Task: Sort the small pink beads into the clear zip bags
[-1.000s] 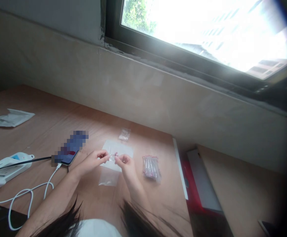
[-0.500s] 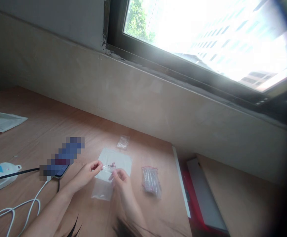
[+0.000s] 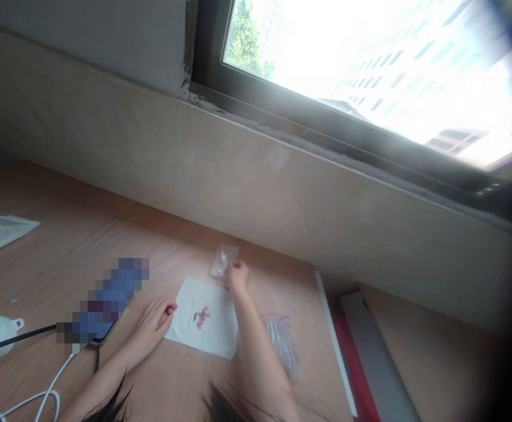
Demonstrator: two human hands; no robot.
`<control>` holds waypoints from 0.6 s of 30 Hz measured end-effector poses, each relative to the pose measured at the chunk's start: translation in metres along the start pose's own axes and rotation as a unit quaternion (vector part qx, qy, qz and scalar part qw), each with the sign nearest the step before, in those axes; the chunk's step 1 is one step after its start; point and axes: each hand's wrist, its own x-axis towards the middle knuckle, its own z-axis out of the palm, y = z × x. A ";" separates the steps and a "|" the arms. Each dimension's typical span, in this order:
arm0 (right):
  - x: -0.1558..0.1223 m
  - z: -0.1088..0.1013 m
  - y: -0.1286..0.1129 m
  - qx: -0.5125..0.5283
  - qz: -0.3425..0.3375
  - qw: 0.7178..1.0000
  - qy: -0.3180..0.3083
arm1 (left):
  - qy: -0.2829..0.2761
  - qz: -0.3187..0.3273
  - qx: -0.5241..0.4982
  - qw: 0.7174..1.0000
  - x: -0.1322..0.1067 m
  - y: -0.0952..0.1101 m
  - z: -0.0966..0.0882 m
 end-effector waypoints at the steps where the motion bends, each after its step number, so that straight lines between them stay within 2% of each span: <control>1: 0.005 0.003 0.001 -0.016 -0.002 1.000 0.008 | -0.003 0.006 0.005 1.000 -0.001 0.001 0.000; 7: 0.008 0.007 0.012 -0.096 -0.033 0.995 0.014 | 0.011 0.025 0.038 0.999 0.001 -0.009 0.004; 12: 0.001 0.002 0.003 -0.131 -0.065 0.989 0.017 | 0.018 0.047 0.067 0.996 0.001 -0.015 0.006; 15: -0.015 -0.015 -0.007 -0.145 -0.097 0.984 0.042 | 0.016 0.054 0.077 0.995 0.001 -0.013 0.004; 18: -0.041 -0.053 -0.008 -0.146 -0.176 0.971 0.074 | 0.011 0.053 0.088 0.995 0.000 -0.010 0.002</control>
